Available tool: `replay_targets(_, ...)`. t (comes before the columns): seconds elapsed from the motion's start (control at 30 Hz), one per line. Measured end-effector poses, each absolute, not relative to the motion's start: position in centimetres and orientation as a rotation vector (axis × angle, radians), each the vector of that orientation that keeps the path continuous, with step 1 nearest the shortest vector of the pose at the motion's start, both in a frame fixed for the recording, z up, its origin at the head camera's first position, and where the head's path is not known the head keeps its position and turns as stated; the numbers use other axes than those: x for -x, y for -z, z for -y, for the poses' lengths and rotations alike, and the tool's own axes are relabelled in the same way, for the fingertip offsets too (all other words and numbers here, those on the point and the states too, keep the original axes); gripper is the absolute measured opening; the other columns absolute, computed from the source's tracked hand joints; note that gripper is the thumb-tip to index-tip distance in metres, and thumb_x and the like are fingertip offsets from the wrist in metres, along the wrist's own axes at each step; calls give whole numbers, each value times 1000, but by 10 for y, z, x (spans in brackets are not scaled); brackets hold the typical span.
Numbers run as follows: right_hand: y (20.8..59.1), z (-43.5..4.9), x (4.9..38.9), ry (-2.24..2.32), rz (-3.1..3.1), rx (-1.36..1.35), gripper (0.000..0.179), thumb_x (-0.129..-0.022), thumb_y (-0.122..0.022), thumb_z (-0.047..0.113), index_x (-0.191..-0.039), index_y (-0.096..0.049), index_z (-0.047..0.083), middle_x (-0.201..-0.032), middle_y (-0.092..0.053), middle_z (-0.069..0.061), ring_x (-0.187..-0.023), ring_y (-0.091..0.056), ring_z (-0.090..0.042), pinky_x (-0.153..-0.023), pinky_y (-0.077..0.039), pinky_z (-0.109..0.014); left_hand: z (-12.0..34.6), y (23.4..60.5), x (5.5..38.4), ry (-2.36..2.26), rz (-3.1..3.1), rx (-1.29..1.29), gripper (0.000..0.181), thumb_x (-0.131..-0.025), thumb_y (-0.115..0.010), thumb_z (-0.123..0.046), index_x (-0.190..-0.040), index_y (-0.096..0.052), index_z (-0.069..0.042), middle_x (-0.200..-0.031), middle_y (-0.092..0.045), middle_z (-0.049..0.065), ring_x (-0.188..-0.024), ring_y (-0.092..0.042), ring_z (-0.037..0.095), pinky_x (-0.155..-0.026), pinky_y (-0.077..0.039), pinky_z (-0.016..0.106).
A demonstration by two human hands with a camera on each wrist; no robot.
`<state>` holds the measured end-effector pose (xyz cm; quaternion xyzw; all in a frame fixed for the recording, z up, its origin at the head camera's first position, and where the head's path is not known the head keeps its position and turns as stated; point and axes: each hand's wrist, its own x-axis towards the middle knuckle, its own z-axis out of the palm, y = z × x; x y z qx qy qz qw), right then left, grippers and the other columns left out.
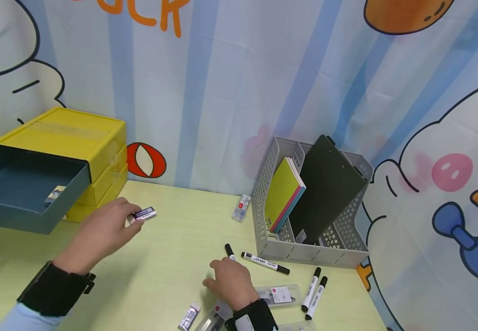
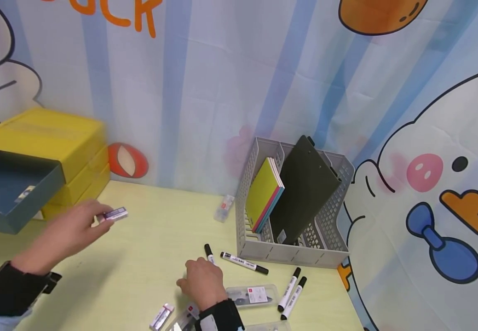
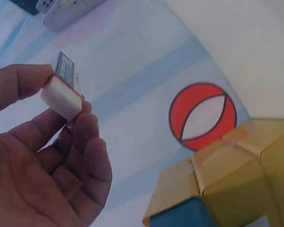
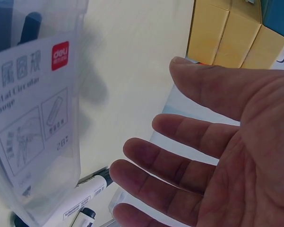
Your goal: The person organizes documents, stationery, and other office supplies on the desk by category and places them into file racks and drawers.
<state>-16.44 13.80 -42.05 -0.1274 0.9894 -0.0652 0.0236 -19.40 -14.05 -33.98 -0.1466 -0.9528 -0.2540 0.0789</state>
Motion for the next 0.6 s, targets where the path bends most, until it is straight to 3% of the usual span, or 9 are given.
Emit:
replay_targets(0.2,419,-138,165,217,-3046,398,38,-83,-78,36,-111,-73,10,-95,-69,-6,-88,-64,-20,-70,-51,-37,166,320,192,713,2785,309,34,-91,-66,-23,-111,-66,4,-105,-60,24,-83,-55,34,-58,-47,38)
replay_targets(0.37,418,-138,163,228,-3068,420,37,-82,-78,35,-109,-73,10,-93,-68,-6,-86,-64,-20,-67,-51,-36,187,307,192,664,2743,164,39,-92,-65,-25,-112,-64,9,-103,-55,27,-81,-51,37,-53,-46,40)
replay_targets(0.6,419,-139,162,236,-3059,405,37,-83,-77,36,-110,-72,10,-94,-68,-5,-88,-64,-19,-69,-50,-36,207,299,193,589,2718,-146,44,-93,-59,-18,-119,-55,17,-110,-46,33,-93,-44,46,-77,-47,61)
